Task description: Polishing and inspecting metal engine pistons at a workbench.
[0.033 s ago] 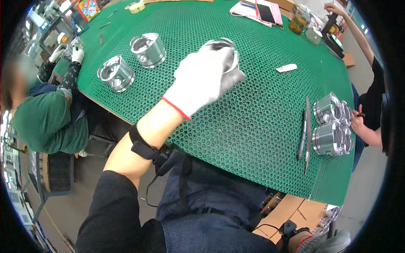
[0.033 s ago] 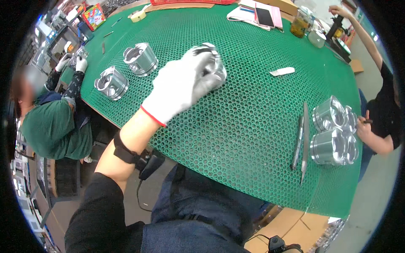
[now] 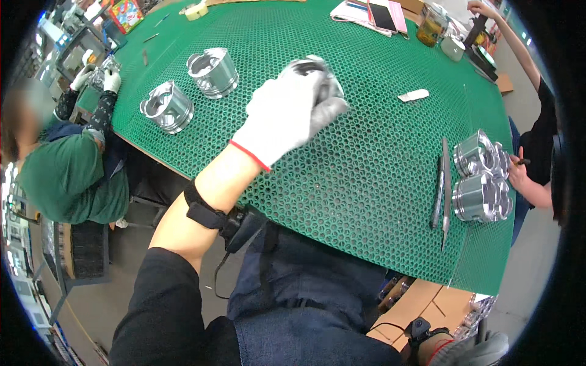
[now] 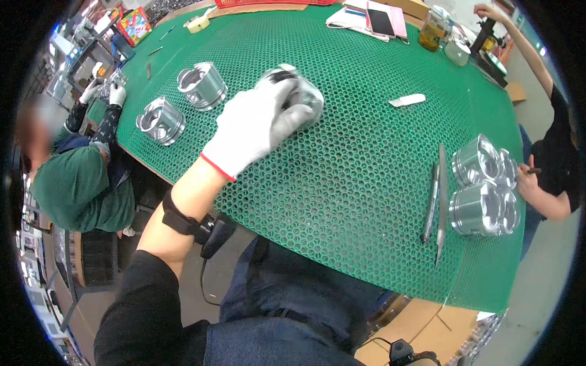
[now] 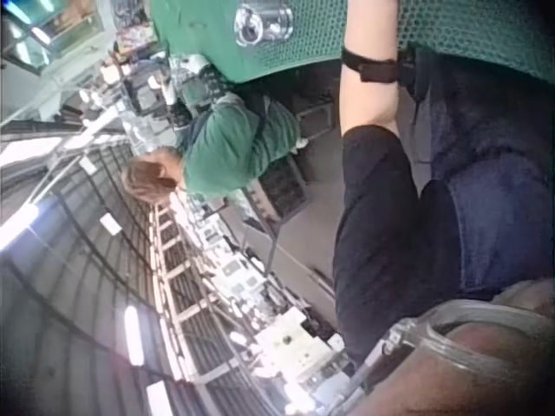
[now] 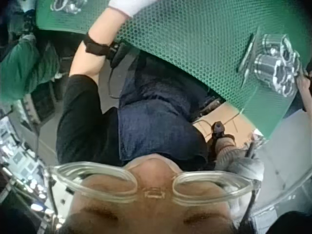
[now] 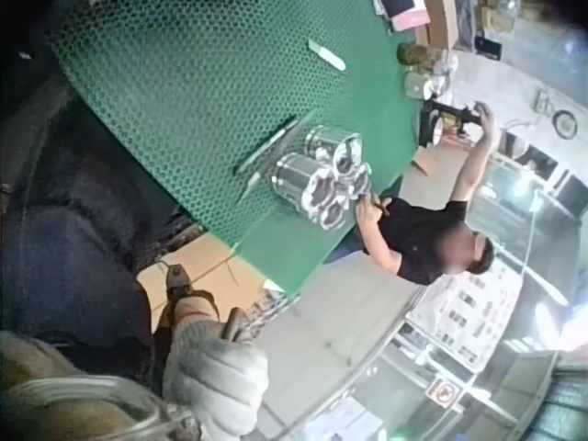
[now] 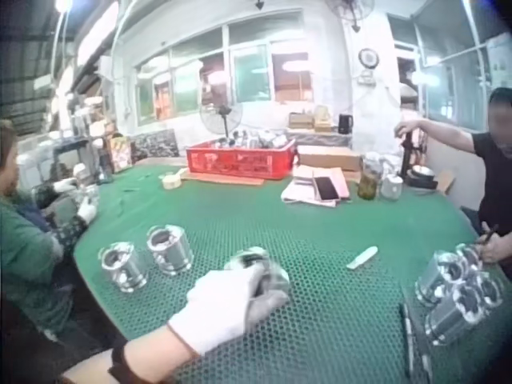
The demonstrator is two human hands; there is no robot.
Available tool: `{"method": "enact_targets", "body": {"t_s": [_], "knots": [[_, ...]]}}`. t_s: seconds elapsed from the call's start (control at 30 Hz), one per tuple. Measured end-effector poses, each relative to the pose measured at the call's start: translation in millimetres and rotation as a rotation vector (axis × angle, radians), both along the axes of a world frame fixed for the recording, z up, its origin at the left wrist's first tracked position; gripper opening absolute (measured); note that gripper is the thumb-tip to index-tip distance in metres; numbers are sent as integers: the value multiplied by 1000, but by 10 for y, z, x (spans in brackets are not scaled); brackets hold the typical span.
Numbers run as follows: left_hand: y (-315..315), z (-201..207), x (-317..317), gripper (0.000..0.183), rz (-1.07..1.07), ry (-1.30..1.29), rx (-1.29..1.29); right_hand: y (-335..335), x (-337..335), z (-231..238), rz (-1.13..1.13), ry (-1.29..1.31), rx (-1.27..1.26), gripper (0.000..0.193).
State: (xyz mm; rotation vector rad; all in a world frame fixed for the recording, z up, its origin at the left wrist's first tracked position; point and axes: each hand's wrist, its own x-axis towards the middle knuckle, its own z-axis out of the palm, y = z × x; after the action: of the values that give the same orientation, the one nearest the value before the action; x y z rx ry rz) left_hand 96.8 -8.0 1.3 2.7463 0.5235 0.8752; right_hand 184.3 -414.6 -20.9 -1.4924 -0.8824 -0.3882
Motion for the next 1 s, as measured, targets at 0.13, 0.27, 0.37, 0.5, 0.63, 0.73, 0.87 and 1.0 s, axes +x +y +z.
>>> {"method": "enact_targets", "body": {"t_s": [0.13, 0.27, 0.37, 0.5, 0.63, 0.73, 0.87, 1.0], "knots": [[-71, -369, -349, 39, 183, 204, -80, -84, -7, -17, -35, -10, 13, 21], [-422, -705, -856, 31, -187, -140, -632, -173, 17, -25, -66, -28, 5, 23], [-722, -689, -1214, 33, -171, 72, -203, -195, 24, -4, -94, -56, -5, 24], [-885, -891, -1493, 52, -243, 97, -171, -175, 18, 46, -128, -114, -10, 26], [-898, -968, -1534, 66, -246, 40, -250, -88, -14, 117, -190, -249, 24, 28], [-893, -977, -1544, 64, -254, 11, -255, 89, -55, 159, -277, -427, 87, 29], [-902, -779, -1497, 62, -242, 21, -259, 571, -34, 38, -143, -473, -535, 25], [-751, -272, -1360, 66, -9, 13, -1395, 978, 277, -233, 63, -360, -949, 17]]}}
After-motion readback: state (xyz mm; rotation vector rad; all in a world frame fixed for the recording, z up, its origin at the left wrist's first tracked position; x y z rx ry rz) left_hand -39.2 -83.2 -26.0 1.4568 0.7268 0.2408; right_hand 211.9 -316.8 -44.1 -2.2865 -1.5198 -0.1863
